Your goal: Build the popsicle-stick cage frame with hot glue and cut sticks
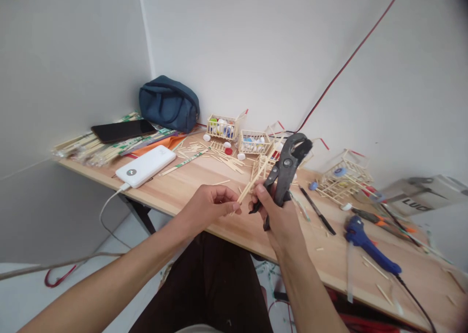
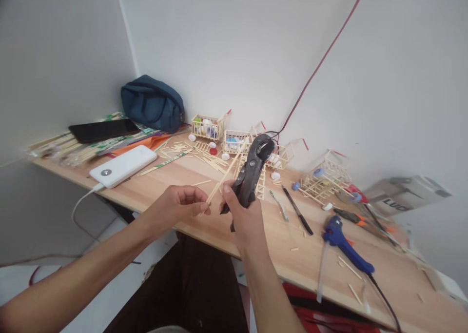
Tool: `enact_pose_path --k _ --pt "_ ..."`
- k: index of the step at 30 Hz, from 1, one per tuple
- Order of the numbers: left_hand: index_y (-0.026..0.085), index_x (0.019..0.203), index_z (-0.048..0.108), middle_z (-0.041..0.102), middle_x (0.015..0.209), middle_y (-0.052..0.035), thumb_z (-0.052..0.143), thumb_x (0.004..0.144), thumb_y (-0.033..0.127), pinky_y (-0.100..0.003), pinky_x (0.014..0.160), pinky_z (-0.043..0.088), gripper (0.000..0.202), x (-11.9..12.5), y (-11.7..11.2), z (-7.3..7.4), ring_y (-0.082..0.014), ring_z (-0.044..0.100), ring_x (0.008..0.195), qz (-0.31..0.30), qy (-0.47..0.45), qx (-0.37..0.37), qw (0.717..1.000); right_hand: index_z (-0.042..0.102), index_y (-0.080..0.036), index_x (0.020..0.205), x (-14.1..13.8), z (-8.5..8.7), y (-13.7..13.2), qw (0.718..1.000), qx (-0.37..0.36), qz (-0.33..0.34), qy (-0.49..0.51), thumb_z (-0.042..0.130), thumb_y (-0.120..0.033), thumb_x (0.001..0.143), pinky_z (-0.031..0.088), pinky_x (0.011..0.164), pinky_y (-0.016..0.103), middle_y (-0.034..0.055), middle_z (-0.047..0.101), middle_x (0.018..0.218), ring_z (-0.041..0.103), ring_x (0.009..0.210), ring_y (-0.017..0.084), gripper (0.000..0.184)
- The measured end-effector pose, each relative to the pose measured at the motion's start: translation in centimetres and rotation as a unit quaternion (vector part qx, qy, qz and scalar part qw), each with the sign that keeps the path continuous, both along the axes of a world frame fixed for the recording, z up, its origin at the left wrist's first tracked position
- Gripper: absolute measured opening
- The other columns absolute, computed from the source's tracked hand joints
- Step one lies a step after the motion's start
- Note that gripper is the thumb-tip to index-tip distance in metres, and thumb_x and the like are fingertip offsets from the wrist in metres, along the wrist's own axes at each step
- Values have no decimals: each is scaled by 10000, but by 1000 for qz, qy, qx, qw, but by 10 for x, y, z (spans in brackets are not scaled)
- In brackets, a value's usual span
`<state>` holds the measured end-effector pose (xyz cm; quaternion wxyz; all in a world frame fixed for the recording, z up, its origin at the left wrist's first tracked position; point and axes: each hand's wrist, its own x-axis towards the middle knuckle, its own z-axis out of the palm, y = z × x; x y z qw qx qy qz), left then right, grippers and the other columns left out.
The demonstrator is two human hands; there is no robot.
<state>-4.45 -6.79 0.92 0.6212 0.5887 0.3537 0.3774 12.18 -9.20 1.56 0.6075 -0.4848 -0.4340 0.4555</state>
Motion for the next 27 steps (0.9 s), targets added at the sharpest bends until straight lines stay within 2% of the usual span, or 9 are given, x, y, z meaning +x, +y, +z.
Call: enact_pose_path --k 3,7,10,14,17,21,24,27 --pt "129 783 671 707 769 -35 695 741 270 -229 665 417 148 1 -1 0 -132 602 715 26 29 40 998 629 -178 904 -4 4 0 992 6 -35 -118 689 -445 788 432 533 248 -32 562 619 527 563 121 297" --pt "137 767 654 702 759 -33 650 753 257 -240 684 431 120 -1 6 -6 -144 612 727 31 63 79 994 658 -175 885 -4 8 5 975 25 -42 -215 669 -446 790 433 549 261 -20 570 631 515 571 127 287" --pt "143 748 628 691 738 -25 645 742 258 -237 683 435 116 -6 15 -17 -142 608 716 27 70 91 993 671 -176 930 -5 1 10 977 25 -29 -211 690 -445 769 453 589 275 -14 579 667 524 597 130 315" --pt "149 745 597 690 740 -23 635 737 269 -228 666 437 127 -13 23 -32 -140 606 704 34 71 68 995 639 -173 997 -6 -14 13 997 7 -25 -79 689 -442 781 449 575 264 -38 532 645 507 576 114 349" --pt "152 742 596 670 734 -12 607 752 258 -223 663 420 106 -17 25 -37 -139 588 710 48 104 96 989 614 -182 997 -6 -23 11 999 14 -36 -28 662 -442 809 446 580 264 -47 522 646 510 580 112 324" --pt "161 719 616 628 728 0 595 743 219 -222 661 387 66 -15 24 -38 -134 540 702 71 153 172 970 618 -181 908 -10 -26 12 985 31 -68 -158 673 -414 790 462 664 293 -4 611 742 559 667 140 267" --pt "167 715 623 621 694 9 587 738 219 -220 644 378 68 -12 25 -39 -133 526 676 78 164 168 969 620 -195 913 -16 -26 16 968 73 -74 -228 663 -370 786 462 745 310 36 677 908 597 794 168 220" --pt "165 704 628 611 651 18 588 732 232 -217 621 362 82 -11 27 -39 -127 502 643 75 172 158 969 605 -213 909 -23 -27 19 955 90 -91 -268 648 -340 786 455 735 304 20 687 902 599 768 164 181"
